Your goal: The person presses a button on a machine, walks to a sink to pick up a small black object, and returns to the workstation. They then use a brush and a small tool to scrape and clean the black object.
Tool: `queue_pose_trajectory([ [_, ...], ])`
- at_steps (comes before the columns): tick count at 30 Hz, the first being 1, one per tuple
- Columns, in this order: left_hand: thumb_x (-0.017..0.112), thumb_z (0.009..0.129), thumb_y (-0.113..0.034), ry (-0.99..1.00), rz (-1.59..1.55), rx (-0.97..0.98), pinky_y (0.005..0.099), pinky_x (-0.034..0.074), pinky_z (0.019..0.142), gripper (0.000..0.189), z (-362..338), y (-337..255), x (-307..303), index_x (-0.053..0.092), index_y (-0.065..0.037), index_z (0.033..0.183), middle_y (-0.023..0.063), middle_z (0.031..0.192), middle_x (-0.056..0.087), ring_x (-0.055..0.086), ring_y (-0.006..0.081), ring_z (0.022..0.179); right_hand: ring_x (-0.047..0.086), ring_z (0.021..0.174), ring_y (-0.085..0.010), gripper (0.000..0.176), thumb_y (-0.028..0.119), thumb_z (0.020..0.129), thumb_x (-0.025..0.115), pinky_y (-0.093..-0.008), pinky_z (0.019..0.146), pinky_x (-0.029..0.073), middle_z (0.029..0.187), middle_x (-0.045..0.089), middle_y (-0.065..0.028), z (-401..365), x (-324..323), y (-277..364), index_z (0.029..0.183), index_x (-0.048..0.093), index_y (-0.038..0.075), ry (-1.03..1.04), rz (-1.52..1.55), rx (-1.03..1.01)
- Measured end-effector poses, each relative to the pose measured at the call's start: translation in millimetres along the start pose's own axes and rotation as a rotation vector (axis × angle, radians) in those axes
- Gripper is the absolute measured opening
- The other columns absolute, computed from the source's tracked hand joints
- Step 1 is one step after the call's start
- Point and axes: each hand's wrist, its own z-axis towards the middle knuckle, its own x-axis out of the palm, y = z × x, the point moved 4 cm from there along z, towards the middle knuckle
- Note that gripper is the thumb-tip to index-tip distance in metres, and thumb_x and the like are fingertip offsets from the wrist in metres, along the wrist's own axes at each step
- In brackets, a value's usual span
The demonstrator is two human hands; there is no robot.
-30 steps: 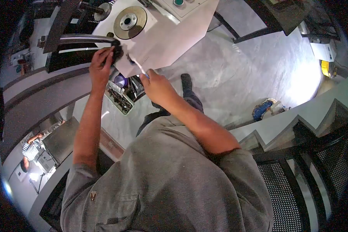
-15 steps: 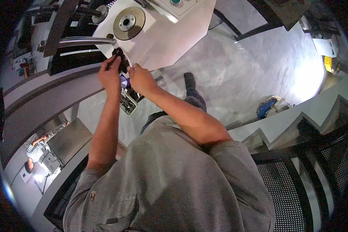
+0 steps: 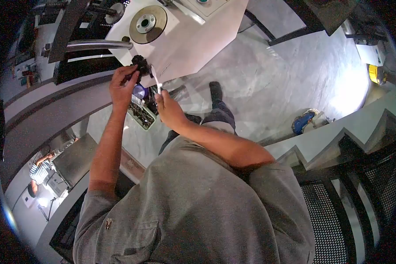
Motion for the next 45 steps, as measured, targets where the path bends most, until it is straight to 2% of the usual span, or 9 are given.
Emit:
queue_pose_trajectory([
  [7,0.072,0.085,-0.004,-0.437,-0.281,-0.522,0.0229,0.049,0.075,0.015,-33.1,-12.1,27.7,0.066,0.001,0.099,0.0046,0.096,0.062,0.061,0.0113,0.082,0.048,0.046,-0.0143,0.031,0.034,0.104,0.040,-0.0315,0.043,0.041,0.059,0.047,-0.0018,31.4,8.2,18.5,0.091,0.042,0.006,-0.131,-0.240,-0.130],
  [11,0.072,0.085,-0.004,-0.553,-0.539,-0.590,0.0224,0.050,0.074,0.016,-39.3,-20.1,24.9,0.065,0.001,0.098,0.0051,0.094,0.065,0.063,0.0120,0.080,0.050,0.047,-0.0176,0.032,0.033,0.104,0.041,-0.0354,0.043,0.041,0.061,0.051,-0.0057,44.8,4.8,20.4,0.092,0.045,0.004,-0.204,-0.186,-0.211],
  [17,0.072,0.084,-0.003,-0.388,-0.226,-0.268,0.0235,0.051,0.076,0.021,-10.0,-2.9,-19.3,0.070,-0.002,0.105,0.0046,0.100,0.065,0.061,0.0135,0.096,0.061,0.066,-0.0293,0.038,0.037,0.102,0.044,-0.0432,0.063,0.047,0.076,0.061,-0.0161,36.2,-16.5,36.7,0.095,0.053,0.000,-0.191,-0.284,-0.130],
  [19,0.073,0.080,-0.001,-0.067,0.150,0.130,0.0254,0.051,0.074,0.019,6.0,-6.3,-10.6,0.074,-0.006,0.099,0.0055,0.097,0.065,0.062,0.0135,0.093,0.062,0.072,-0.0337,0.038,0.036,0.102,0.043,-0.0445,0.067,0.047,0.079,0.063,-0.0180,37.5,-14.0,45.5,0.096,0.054,0.000,-0.189,-0.360,-0.139],
  [27,0.077,0.078,-0.003,-0.173,-0.129,-0.115,0.0274,0.049,0.082,0.015,-3.0,2.4,10.5,0.072,-0.001,0.092,0.0072,0.096,0.066,0.062,0.0157,0.090,0.060,0.082,-0.0476,0.034,0.032,0.101,0.044,-0.0521,0.072,0.045,0.082,0.063,-0.0264,36.7,-8.3,58.2,0.098,0.055,0.000,-0.179,-0.449,-0.135],
  [29,0.075,0.081,-0.002,-0.302,-0.224,-0.273,0.0216,0.047,0.071,0.014,-6.1,-2.4,17.2,0.073,-0.001,0.095,0.0049,0.095,0.063,0.058,0.0081,0.080,0.061,0.081,-0.0517,0.035,0.029,0.100,0.044,-0.0595,0.072,0.046,0.079,0.061,-0.0339,29.7,-4.9,57.8,0.103,0.053,-0.004,-0.197,-0.493,-0.252],
  [34,0.075,0.081,-0.005,-0.332,-0.186,-0.571,0.0205,0.046,0.068,0.014,-6.9,-12.3,15.2,0.072,0.000,0.094,0.0035,0.097,0.065,0.056,0.0069,0.077,0.062,0.077,-0.0457,0.034,0.032,0.098,0.048,-0.0507,0.069,0.047,0.079,0.063,-0.0270,-28.7,-33.9,43.8,0.101,0.057,-0.001,0.044,-0.514,-0.078],
  [38,0.071,0.084,-0.001,-0.510,-0.793,-0.579,0.0231,0.049,0.071,0.026,-33.8,35.1,-0.1,0.066,0.001,0.109,0.0054,0.104,0.067,0.061,0.0104,0.081,0.061,0.073,-0.0385,0.033,0.033,0.098,0.051,-0.0397,0.067,0.046,0.078,0.064,-0.0182,-45.0,-75.4,34.1,0.097,0.060,0.002,0.013,-0.209,0.009],
  [45,0.062,0.089,-0.005,-0.570,-0.952,-0.682,0.0258,0.047,0.086,0.036,-83.4,20.7,-6.3,0.057,0.004,0.124,0.0076,0.112,0.064,0.061,0.0142,0.097,0.061,0.071,-0.0412,0.024,0.025,0.096,0.052,-0.0448,0.063,0.047,0.076,0.062,-0.0222,-37.5,-24.1,95.4,0.106,0.055,0.005,0.055,-0.406,-0.206],
])
